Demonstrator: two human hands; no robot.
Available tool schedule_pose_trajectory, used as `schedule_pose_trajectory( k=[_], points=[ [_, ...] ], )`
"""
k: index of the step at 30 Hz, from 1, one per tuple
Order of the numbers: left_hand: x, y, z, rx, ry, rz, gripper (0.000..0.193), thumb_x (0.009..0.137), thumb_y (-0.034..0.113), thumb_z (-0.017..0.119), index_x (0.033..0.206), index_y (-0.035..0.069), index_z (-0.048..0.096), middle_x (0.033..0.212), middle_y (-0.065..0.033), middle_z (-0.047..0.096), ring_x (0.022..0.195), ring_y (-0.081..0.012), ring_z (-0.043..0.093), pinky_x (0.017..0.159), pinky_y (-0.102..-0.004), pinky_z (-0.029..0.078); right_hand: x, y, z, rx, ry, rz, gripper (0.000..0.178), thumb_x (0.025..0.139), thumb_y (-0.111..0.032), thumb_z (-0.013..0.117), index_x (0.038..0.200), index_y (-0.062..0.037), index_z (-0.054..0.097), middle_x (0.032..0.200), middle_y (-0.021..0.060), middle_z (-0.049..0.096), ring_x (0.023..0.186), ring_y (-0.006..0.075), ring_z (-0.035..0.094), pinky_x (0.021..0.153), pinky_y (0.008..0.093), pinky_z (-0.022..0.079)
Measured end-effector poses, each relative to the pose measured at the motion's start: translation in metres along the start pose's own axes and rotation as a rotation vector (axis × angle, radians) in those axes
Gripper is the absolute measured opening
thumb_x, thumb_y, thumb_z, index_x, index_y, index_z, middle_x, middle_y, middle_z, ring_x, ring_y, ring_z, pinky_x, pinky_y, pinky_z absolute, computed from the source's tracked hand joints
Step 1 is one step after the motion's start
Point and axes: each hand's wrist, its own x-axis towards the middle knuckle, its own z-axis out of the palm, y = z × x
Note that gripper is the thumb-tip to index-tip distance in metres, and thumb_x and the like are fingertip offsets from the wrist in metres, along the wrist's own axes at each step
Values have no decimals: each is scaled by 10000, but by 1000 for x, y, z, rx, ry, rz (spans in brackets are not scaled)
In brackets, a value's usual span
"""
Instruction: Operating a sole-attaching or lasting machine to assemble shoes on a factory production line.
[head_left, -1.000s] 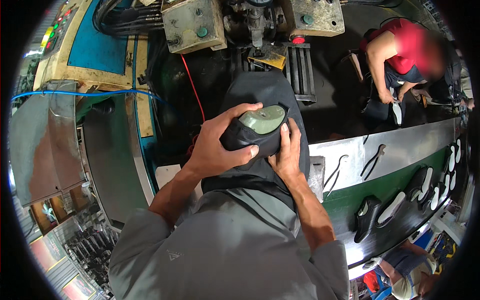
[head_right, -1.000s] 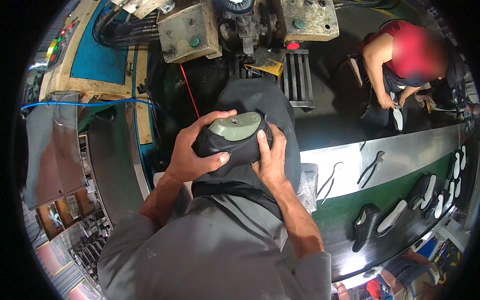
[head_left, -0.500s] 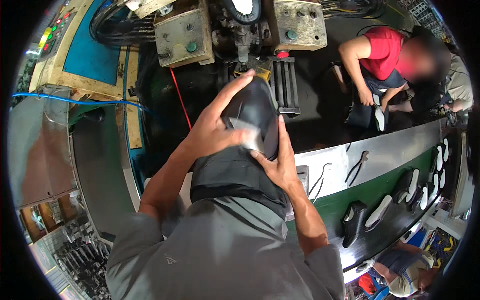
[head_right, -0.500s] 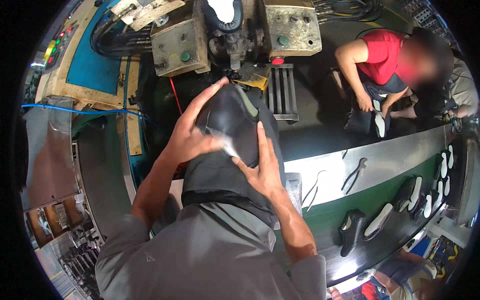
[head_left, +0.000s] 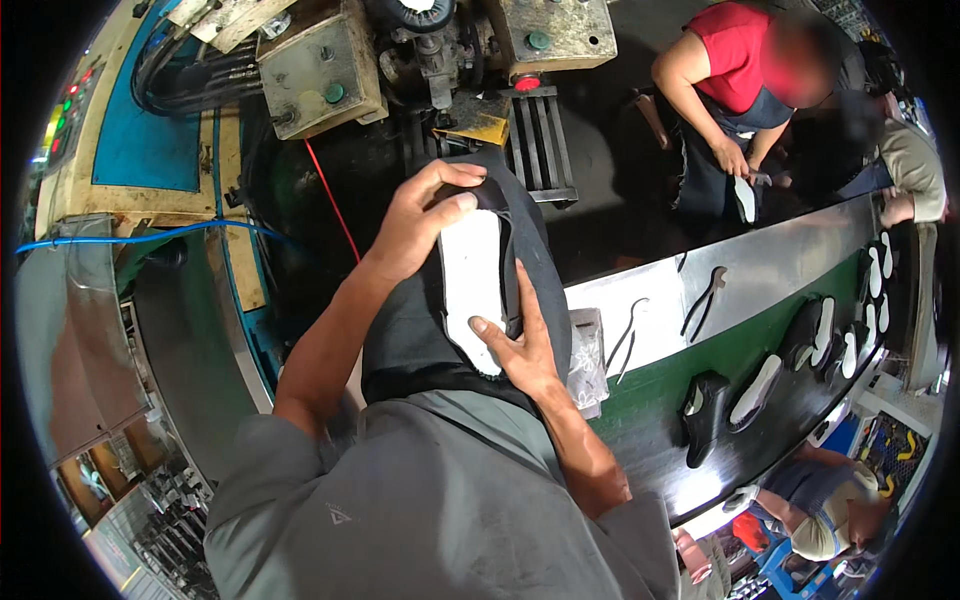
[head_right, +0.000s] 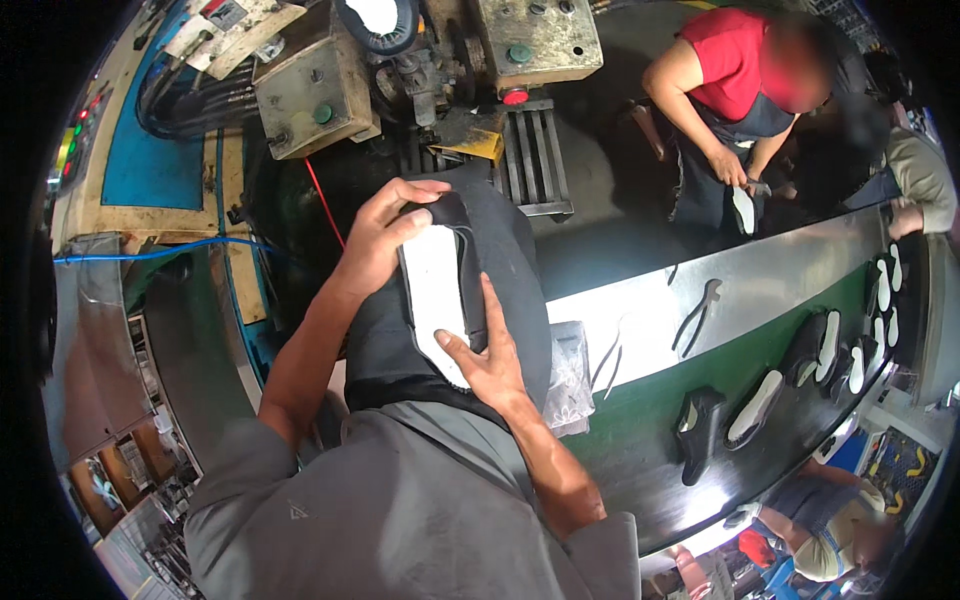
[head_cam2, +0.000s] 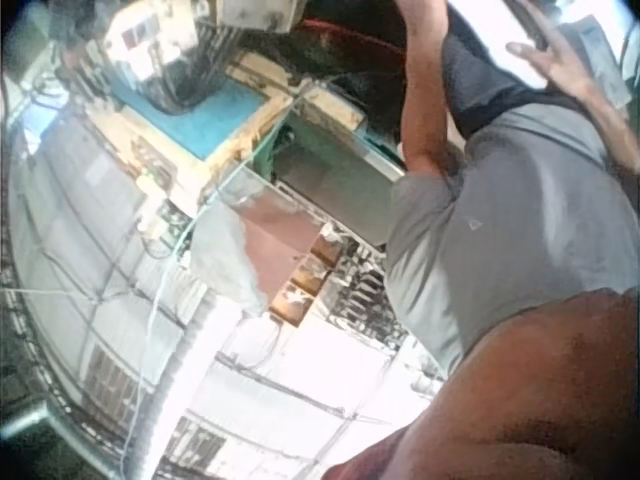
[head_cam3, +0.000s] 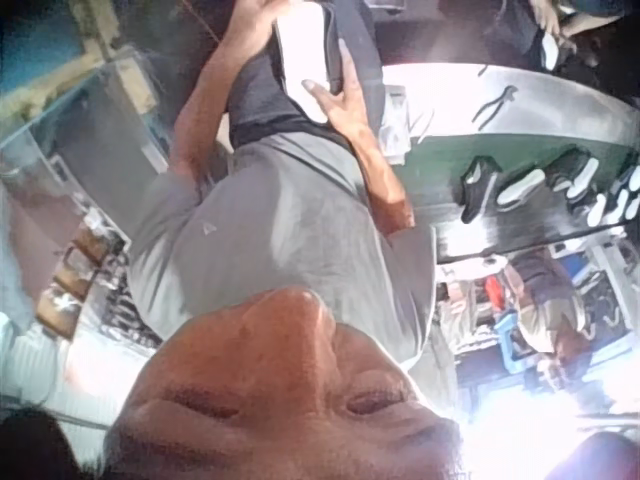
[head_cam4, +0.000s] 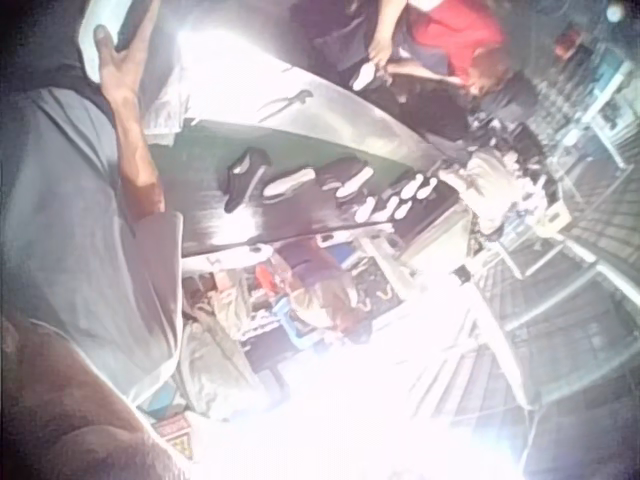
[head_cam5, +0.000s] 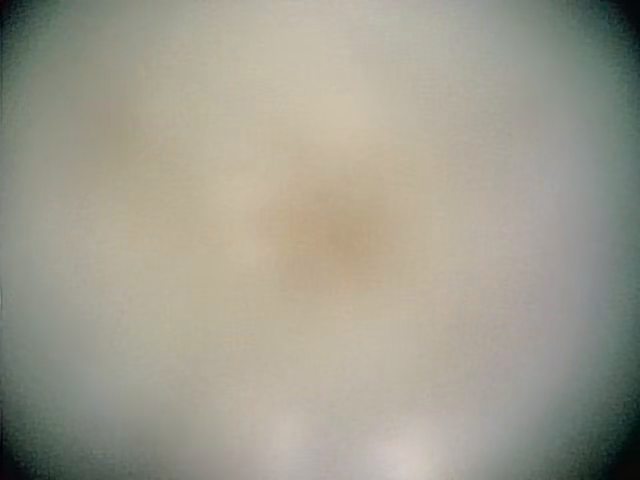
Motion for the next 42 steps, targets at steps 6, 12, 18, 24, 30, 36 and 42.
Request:
schedule_pose_trajectory(
  k=[6, 12, 18, 24, 30, 36, 42],
  points=[
    [-27, -17, 11, 75, -4, -69, 768, 1008, 29, 735, 1687, 6, 376, 1586, -137, 547, 1470, -227, 519, 1259, -364, 380, 12, 14, -5, -16, 122, 66, 858, 1049, -419, 760, 1676, 44, 402, 1607, 304, 554, 1495, 368, 542, 1259, 451, 400],
    [-66, -64, 8, -170, 12, -298, 604, 1121, 102, 626, 1663, -22, 390, 1482, -129, 626, 1344, -212, 628, 1124, -379, 537, 50, -4, -10, -358, 163, -159, 819, 1036, -389, 768, 1645, 46, 434, 1644, 315, 423, 1490, 486, 487, 1240, 492, 430],
    [-63, -61, 14, -569, 78, -406, 451, 1110, 113, 603, 1539, -8, 542, 1408, -153, 675, 1265, -241, 698, 1054, -451, 611, 17, -28, 0, -1188, -86, -312, 995, 817, -217, 912, 1695, -308, 453, 1803, 276, 147, 1392, 627, 450, 1128, 615, 543],
    [-31, -38, 20, -265, 172, -397, 745, 1048, 149, 699, 1707, 14, 379, 1610, -196, 546, 1491, -302, 542, 1196, -471, 499, 17, -8, -16, -1170, -50, -302, 886, 814, -200, 907, 1596, -446, 570, 1796, 310, 116, 1338, 547, 515, 972, 559, 641],
    [56, -52, -12, 525, 210, 81, 368, 1091, 52, 613, 1445, 0, 698, 1386, -166, 762, 1276, -234, 715, 1114, -333, 519, 10, -3, -17, -1153, -31, -360, 841, 819, -211, 910, 1566, -445, 605, 1793, 320, 122, 1321, 541, 527, 956, 549, 643],
    [59, -14, -13, 823, 44, 207, 331, 1075, 70, 642, 1390, 13, 724, 1227, -190, 740, 1130, -348, 735, 984, -394, 556, 8, -2, -25, -1175, -75, -387, 852, 794, -202, 923, 1553, -442, 620, 1786, 327, 137, 1303, 554, 528, 920, 552, 649],
    [73, -35, -39, 983, -1, 254, 272, 1034, 12, 668, 1297, -5, 734, 1085, -198, 694, 1007, -356, 722, 874, -424, 557, 14, -3, -34, -1176, -152, -403, 895, 760, -161, 917, 1556, -441, 619, 1782, 325, 145, 1273, 570, 527, 894, 562, 655]
  ],
)
